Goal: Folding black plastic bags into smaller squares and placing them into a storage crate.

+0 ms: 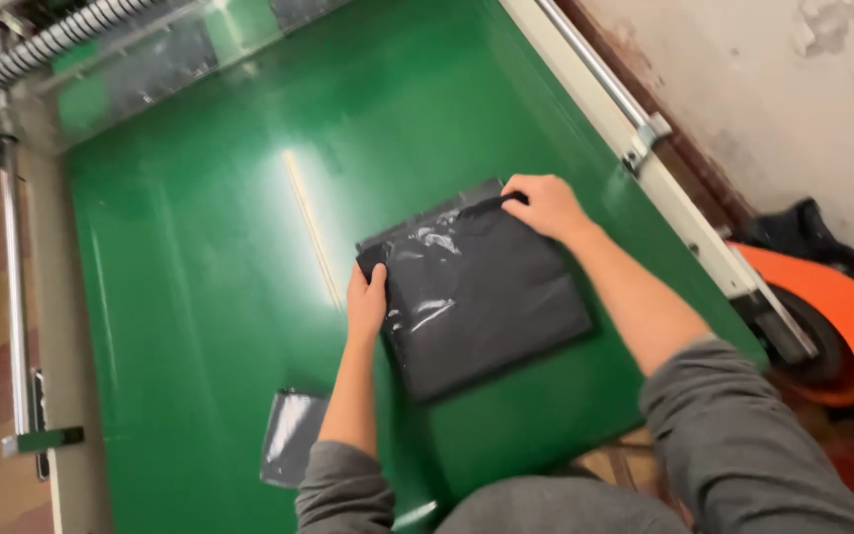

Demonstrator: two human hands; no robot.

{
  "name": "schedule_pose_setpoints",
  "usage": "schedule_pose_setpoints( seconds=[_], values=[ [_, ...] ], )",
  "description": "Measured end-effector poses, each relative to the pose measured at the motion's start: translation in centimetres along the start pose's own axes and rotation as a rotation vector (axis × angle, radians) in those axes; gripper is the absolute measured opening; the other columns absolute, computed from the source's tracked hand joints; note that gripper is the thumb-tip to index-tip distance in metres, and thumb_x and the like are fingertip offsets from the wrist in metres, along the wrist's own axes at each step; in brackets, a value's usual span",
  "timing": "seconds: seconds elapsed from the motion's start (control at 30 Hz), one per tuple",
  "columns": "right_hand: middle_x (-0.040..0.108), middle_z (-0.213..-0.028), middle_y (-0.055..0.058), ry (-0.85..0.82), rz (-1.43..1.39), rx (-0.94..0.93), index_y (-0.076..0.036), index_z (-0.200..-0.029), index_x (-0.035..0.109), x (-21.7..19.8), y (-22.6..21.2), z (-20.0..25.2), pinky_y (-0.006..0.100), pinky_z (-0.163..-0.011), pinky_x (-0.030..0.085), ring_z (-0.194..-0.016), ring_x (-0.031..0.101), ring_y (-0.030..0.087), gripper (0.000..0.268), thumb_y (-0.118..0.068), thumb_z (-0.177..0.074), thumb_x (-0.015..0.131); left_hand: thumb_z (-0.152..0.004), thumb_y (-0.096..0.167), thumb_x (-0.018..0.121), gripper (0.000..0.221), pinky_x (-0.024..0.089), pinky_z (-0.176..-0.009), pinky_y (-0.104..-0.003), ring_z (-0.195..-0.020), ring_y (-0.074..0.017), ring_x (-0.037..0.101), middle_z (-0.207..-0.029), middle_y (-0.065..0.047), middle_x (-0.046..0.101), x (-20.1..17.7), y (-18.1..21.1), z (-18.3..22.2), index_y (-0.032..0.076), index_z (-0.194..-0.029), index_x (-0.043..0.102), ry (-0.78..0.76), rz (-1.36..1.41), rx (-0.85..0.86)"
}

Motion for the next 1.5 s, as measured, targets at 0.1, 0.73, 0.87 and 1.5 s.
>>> schedule_pose_setpoints(
  seconds=[0.1, 0.73, 0.87, 1.5],
  values=[
    [0.073, -0.099, 0.007, 0.006, 0.054, -0.035, -0.013, -0.100, 0.073, 4.9, 3.5, -4.3, 0.041, -0.079, 0.054, -0.093, 0.069, 0.030, 0.019, -0.026, -0.086, 0.074, -0.100, 0.026, 0.060, 0.037, 0.052, -0.086, -0.045, -0.100, -0.0378, 0.065, -0.110, -0.023, 0.071, -1.0, -4.5, -3.9, 0.000, -0.126, 0.062, 0.116, -0.275, -0.034],
    [0.064, -0.111, 0.008, -0.522, 0.566, -0.066, -0.015, -0.106, 0.068, 12.8, 3.5, -10.1, 0.046, -0.090, 0.042, -0.114, 0.056, 0.030, 0.056, -0.045, -0.064, 0.090, -0.104, 0.035, 0.054, 0.043, 0.050, -0.085, -0.056, -0.099, -0.0495, 0.066, -0.105, -0.029, 0.072, 0.9, -0.2, -4.7, 0.001, -0.130, 0.054, 0.134, -0.835, -0.305],
    [0.067, -0.108, 0.006, -0.525, 0.623, -0.040, -0.016, -0.104, 0.070, 15.3, 4.9, -8.9, 0.046, -0.090, 0.044, -0.113, 0.059, 0.029, 0.042, -0.037, -0.071, 0.085, -0.084, 0.037, 0.065, 0.062, 0.051, -0.079, -0.054, -0.111, -0.0430, 0.062, -0.122, -0.020, 0.065, 3.5, 5.5, -0.5, 0.001, -0.132, 0.050, 0.234, -1.161, -0.036],
    [0.065, -0.110, 0.000, 0.090, 0.276, -0.275, -0.014, -0.082, 0.063, 0.9, -6.8, 18.0, 0.048, -0.104, 0.041, -0.123, 0.056, 0.026, 0.018, -0.003, -0.069, 0.070, -0.100, 0.066, 0.037, 0.087, 0.033, -0.118, -0.042, -0.145, -0.0324, 0.041, -0.157, -0.020, 0.042, 0.0, -9.0, 11.3, -0.005, -0.150, 0.040, -0.031, 0.750, -0.571]
  ],
)
Point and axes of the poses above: each hand's wrist, its own z-axis away from the middle knuckle, its own x-axis out of the palm, y = z × x, the point moved 8 cm from there along -z, towards the middle knuckle
